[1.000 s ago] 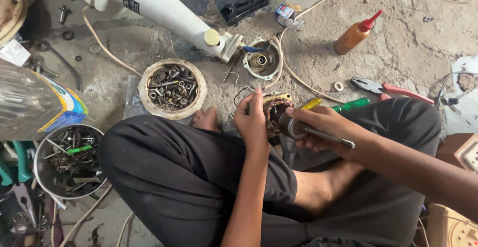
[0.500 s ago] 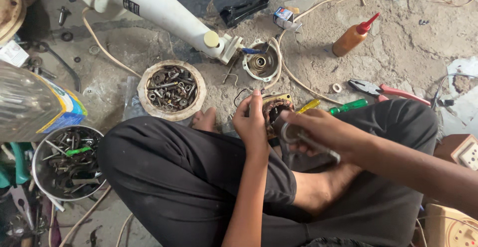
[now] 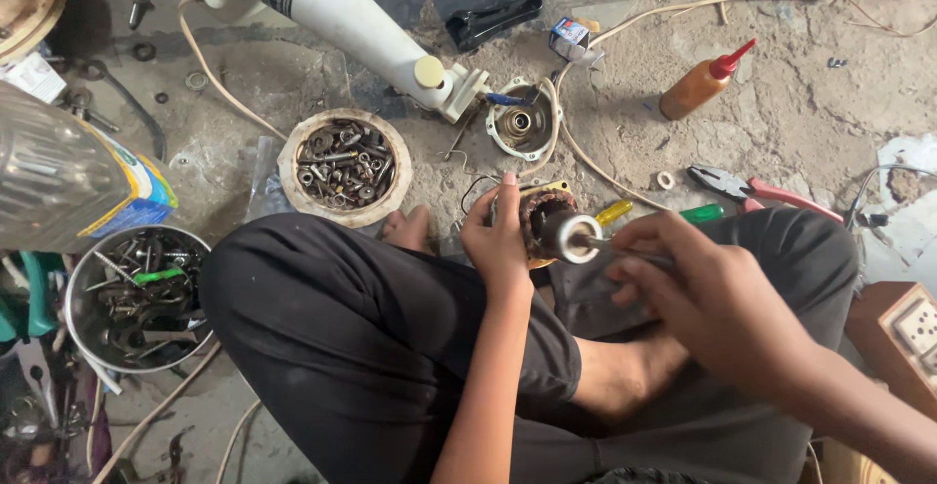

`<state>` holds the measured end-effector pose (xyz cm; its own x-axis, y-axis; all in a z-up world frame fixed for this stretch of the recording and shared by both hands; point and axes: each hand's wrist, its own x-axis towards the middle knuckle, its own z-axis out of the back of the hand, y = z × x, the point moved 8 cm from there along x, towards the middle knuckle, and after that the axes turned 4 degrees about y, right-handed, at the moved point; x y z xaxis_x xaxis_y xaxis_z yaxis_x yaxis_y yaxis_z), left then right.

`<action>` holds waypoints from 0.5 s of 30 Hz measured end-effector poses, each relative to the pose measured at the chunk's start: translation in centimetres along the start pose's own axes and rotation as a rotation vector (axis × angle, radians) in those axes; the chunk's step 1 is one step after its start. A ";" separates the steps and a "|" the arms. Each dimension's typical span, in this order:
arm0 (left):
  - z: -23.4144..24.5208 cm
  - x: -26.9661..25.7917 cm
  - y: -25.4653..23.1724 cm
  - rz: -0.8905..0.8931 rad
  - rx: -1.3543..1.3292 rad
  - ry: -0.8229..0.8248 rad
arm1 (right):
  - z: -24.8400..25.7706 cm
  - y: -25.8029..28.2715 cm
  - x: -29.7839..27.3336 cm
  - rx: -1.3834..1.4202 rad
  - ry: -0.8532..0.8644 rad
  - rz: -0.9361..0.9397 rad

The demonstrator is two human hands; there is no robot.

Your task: The person disassembles a small electric motor, removes the rotor, and uses a screwdriver to clean the commutator segments. They then reassemble the motor components.

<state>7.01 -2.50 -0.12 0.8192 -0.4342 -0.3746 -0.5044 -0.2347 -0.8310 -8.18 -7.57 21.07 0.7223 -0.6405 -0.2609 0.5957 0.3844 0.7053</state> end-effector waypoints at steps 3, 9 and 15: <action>0.3 -0.1 0.9 0.092 -0.002 -0.021 | -0.6 4.2 0.9 -0.477 -0.082 0.356; 0.6 0.2 1.5 0.150 -0.046 -0.039 | -1.6 5.9 1.2 -0.590 -0.187 0.514; 0.5 0.2 1.1 0.006 -0.043 0.016 | -2.7 3.2 2.9 -0.620 -0.238 0.236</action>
<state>6.74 -2.44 -1.35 0.8119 -0.4497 -0.3724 -0.5207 -0.2690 -0.8103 -3.28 -6.37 20.77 0.8027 -0.5940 0.0543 0.5739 0.7939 0.2009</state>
